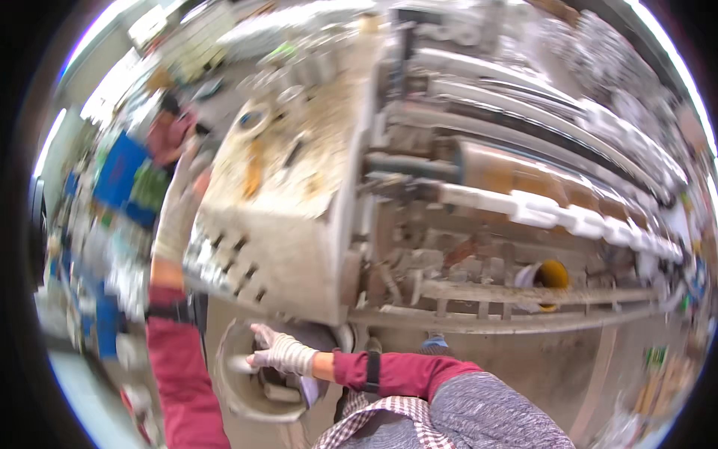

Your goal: Operating a film-wrapping machine and loading white pipe cores.

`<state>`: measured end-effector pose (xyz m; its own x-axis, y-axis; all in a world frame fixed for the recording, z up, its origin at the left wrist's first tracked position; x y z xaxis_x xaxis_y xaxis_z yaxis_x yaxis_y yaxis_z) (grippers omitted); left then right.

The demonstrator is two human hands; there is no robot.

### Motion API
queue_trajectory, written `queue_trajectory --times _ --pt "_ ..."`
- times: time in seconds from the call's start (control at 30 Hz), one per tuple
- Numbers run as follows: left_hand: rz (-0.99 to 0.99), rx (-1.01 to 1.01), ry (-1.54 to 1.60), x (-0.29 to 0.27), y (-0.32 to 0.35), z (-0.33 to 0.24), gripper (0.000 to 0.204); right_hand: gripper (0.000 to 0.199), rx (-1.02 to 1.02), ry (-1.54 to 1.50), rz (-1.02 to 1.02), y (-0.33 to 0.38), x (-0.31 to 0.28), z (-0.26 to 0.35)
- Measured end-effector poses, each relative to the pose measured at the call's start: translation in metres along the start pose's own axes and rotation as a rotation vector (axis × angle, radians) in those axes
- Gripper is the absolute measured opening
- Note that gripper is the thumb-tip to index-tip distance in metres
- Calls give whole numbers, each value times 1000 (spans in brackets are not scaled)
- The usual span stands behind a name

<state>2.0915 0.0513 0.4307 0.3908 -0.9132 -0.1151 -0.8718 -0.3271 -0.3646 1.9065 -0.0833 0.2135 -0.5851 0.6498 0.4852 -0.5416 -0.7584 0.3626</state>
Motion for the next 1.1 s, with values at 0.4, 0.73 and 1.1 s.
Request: queue_trajectory --times 0.4,0.73,1.1 --pt "389 394 -229 371 -16 -72 90 37 -945 -738 -861 351 -553 312" --pt "651 747 -628 670 -65 -104 97 68 -1032 -764 -1081 405 -792 503" --pt "457 534 -544 483 -88 -89 79 29 -944 -930 -675 253 -614 473"
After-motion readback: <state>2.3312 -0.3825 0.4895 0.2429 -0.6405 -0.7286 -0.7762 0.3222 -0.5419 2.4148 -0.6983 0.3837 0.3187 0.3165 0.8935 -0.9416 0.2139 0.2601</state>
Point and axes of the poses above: each hand's wrist, its own y-axis away from the middle knuckle, its own x-axis out of the palm, z = x × y, the point moved 7 cm from there along -y, towards the middle knuckle, and after that the axes turned 13 degrees about -z, right-handed, at the moved point
